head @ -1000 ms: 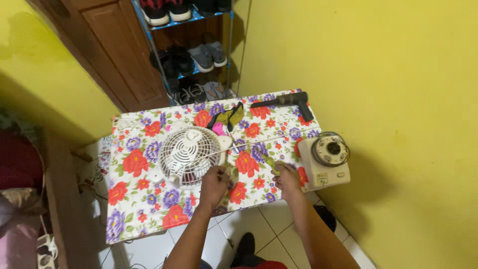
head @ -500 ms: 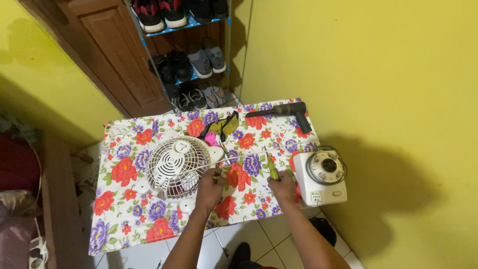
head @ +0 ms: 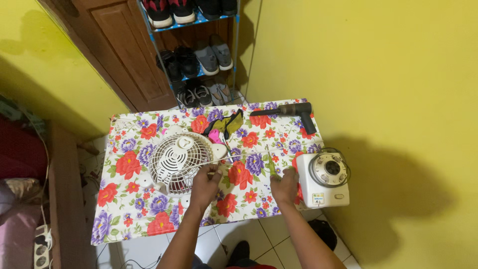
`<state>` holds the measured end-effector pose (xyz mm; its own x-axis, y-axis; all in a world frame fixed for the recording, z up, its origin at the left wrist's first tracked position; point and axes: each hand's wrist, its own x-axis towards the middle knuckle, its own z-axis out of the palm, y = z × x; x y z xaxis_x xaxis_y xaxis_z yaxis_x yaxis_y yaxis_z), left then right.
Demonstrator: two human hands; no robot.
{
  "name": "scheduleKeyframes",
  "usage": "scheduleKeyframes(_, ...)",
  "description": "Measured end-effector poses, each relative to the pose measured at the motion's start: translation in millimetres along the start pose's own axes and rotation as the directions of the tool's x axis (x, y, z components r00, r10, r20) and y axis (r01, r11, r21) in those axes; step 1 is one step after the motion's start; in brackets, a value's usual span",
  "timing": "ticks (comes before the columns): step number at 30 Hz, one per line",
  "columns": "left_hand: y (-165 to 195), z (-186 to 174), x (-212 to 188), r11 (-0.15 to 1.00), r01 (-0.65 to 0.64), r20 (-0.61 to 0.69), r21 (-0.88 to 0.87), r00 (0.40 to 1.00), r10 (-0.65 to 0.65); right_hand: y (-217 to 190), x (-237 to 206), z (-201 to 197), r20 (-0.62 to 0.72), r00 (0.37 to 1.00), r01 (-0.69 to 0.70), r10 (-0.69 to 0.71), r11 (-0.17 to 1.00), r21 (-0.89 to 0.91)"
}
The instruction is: The person unscrews the front grille of a small desk fan by hand, removes the grille and the fan blades from the motor housing, then wipes the blades with a cloth. The fan sits on a small table and a drill lies unused on the table.
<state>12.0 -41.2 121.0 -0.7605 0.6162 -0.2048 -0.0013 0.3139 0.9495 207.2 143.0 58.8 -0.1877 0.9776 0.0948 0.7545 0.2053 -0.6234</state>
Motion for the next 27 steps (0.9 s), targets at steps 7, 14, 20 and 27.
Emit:
scheduleKeyframes(7, 23, -42, 5, 0.989, -0.013, 0.051, -0.148, 0.999, 0.020, -38, -2, 29, 0.100, 0.972, 0.189, -0.212, 0.962, 0.196)
scheduleKeyframes(14, 21, -126, 43, 0.936, -0.232, -0.167, -0.265, 0.967, 0.193, -85, -15, 91, 0.368, 0.892, 0.109, -0.264, 0.914, 0.391)
scheduleKeyframes(20, -33, -173, 89, 0.996, -0.067, -0.284, -0.062, 0.958, 0.047, -106, -24, 118, 0.370, 0.916, 0.134, -0.156, 0.987, 0.085)
scheduleKeyframes(27, -86, -164, 122, 0.932, 0.338, -0.039, 0.129, 0.941, -0.336, -105, -28, 140, 0.250, 0.968, -0.140, 0.026, 0.881, 0.451)
